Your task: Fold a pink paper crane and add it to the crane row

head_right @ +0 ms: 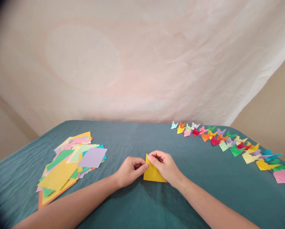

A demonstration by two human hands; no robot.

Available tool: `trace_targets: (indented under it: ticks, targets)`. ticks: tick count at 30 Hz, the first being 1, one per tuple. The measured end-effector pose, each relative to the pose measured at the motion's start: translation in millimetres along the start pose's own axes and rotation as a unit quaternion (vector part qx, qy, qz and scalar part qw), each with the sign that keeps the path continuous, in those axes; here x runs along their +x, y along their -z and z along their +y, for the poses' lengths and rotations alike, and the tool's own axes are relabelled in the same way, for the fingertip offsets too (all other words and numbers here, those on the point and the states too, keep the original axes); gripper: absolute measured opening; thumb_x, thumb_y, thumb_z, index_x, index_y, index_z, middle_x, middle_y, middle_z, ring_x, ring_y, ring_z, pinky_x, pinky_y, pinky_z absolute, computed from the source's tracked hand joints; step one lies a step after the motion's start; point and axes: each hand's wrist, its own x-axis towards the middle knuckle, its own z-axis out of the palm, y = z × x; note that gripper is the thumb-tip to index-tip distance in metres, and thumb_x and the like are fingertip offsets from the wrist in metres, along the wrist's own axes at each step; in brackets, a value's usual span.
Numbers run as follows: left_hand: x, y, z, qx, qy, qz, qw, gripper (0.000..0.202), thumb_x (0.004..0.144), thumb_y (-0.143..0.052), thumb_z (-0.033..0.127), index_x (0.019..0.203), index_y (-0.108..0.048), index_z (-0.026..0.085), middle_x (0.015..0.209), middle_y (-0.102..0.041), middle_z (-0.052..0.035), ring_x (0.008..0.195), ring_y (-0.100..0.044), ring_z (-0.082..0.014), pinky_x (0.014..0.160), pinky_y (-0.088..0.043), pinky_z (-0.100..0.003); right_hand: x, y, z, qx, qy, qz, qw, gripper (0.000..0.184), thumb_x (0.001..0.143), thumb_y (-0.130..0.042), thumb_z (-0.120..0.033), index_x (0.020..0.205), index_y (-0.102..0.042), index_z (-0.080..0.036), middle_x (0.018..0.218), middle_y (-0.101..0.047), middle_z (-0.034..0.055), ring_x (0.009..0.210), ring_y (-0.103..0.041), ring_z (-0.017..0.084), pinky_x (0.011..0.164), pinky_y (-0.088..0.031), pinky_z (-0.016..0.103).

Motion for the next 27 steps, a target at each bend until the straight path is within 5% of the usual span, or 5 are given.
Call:
trace_targets:
  ticks: [4, 9, 13, 17, 27]
  targets:
    - [-0.9, 0.6, 1.2, -0.003, -0.003, -0.012, 1.0, 0.031, 0.083, -0.05, 0.035, 0.066, -0.06, 0.011, 0.054, -0.047, 0.0033, 0.048, -0.037, -0.0055, 0.046, -0.029, -0.016, 0.9, -0.7, -1.6, 0.006, 0.012, 0.006, 1.0, 0.024, 0.08, -0.058, -0.04, 0.077, -0.059, -0.017, 0.067, -0.053, -0.0021, 0.06, -0.045, 0.01, 0.056, -0.036, 0.022]
    - [1.3, -2.0, -2.1, -0.092, 0.043, -0.038, 0.994, 0.03, 0.081, -0.054, 0.039, 0.08, -0.063, 0.011, 0.066, -0.06, -0.0023, 0.055, -0.054, -0.0103, 0.052, -0.041, -0.019, 3.7, 0.5, 1.8, 0.029, 0.01, 0.058, 0.998, 0.025, 0.078, -0.059, -0.042, 0.076, -0.059, -0.017, 0.067, -0.053, -0.0025, 0.06, -0.045, 0.011, 0.056, -0.036, 0.022]
    - [4.4, -2.5, -4.7, -0.154, 0.075, -0.034, 0.985, 0.038, 0.08, -0.056, 0.039, 0.106, -0.058, 0.012, 0.081, -0.065, -0.0062, 0.062, -0.062, -0.0134, 0.06, -0.048, -0.024, 8.5, 4.3, 6.0, 0.053, -0.022, 0.111, 0.992, 0.031, 0.073, -0.062, -0.049, 0.077, -0.06, -0.018, 0.065, -0.055, -0.0023, 0.058, -0.046, 0.012, 0.054, -0.037, 0.023]
    - [4.7, 1.3, -4.5, -0.17, 0.04, -0.039, 0.984, 0.055, 0.083, -0.055, 0.035, 0.133, -0.037, 0.019, 0.101, -0.062, -0.0088, 0.079, -0.063, -0.0158, 0.062, -0.048, -0.023, 13.7, 8.8, 11.9, 0.098, -0.048, 0.145, 0.983, 0.036, 0.069, -0.065, -0.052, 0.08, -0.06, -0.018, 0.065, -0.056, -0.0015, 0.056, -0.048, 0.013, 0.052, -0.038, 0.024]
    - [1.5, 2.8, 1.3, -0.032, -0.036, -0.006, 0.999, 0.025, 0.079, -0.06, 0.025, 0.103, -0.063, 0.018, 0.099, -0.062, -0.0062, 0.085, -0.059, -0.0157, 0.061, -0.047, -0.02, 14.9, 7.7, 14.4, 0.166, -0.06, 0.156, 0.972, 0.037, 0.066, -0.068, -0.051, 0.079, -0.059, -0.017, 0.058, -0.048, -0.0046, 0.047, -0.039, 0.007, 0.043, -0.031, 0.02]
